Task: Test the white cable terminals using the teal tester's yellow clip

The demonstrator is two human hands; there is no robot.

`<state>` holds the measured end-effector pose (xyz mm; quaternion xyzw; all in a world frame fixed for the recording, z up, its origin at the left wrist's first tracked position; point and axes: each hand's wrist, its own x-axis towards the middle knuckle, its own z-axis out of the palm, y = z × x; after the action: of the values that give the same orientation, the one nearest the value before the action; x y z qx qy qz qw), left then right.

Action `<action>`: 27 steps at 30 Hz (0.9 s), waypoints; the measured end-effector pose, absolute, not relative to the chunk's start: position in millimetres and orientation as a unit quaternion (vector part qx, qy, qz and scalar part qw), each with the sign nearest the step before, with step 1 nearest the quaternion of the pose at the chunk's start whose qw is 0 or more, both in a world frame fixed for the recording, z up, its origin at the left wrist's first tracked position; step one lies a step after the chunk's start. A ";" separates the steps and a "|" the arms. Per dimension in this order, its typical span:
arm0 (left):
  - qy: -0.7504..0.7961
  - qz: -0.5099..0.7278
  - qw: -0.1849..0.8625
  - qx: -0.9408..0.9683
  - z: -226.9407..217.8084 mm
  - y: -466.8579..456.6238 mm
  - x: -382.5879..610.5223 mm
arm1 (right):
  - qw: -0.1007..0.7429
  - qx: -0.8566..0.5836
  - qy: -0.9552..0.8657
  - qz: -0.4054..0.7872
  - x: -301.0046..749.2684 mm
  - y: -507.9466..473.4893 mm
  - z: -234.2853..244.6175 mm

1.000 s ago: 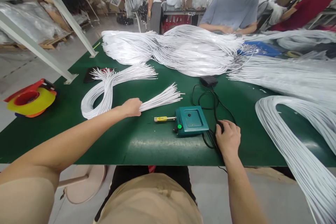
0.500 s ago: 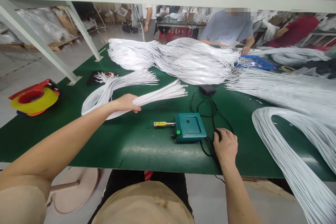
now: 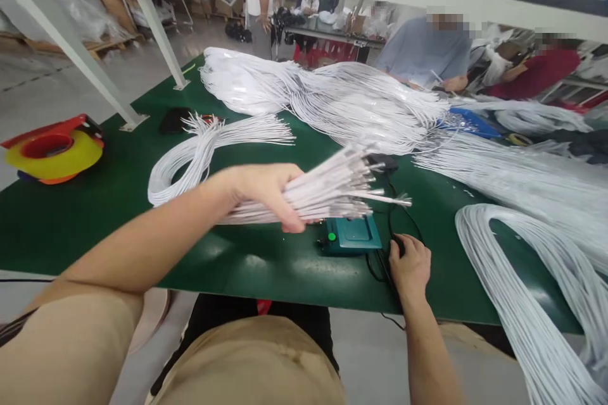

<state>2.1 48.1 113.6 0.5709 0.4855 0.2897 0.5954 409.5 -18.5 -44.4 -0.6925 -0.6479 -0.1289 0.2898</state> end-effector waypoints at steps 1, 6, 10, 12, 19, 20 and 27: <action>0.472 0.303 0.620 0.549 106.6 44.4 8.5 | 0.287 -0.700 -0.646 -0.103 408.9 -19.1 -38.8; 0.414 0.345 0.732 0.417 71.0 21.4 28.7 | 0.312 -0.656 -0.685 -0.053 363.0 -23.5 15.6; 0.381 0.365 0.778 0.342 55.7 17.3 33.8 | 0.125 -0.487 -0.863 0.046 311.3 -11.3 49.0; 0.380 0.358 0.782 0.342 52.5 20.8 33.4 | 0.046 -0.454 -0.888 0.049 299.4 -0.6 53.8; 0.480 0.403 0.732 0.268 42.1 24.5 20.3 | -0.033 -0.424 -0.905 0.011 298.0 33.8 58.7; 0.486 0.407 0.729 0.259 41.3 23.7 17.9 | -0.037 -0.423 -0.905 0.012 298.3 39.1 59.3; 0.504 0.401 0.716 0.270 41.9 30.0 15.1 | -0.002 -0.457 -0.889 0.037 277.1 57.8 73.4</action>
<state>15.1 30.0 41.9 0.2704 0.5039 0.4009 0.7157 277.1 57.8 73.4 -0.4573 -0.8885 0.0372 -0.0023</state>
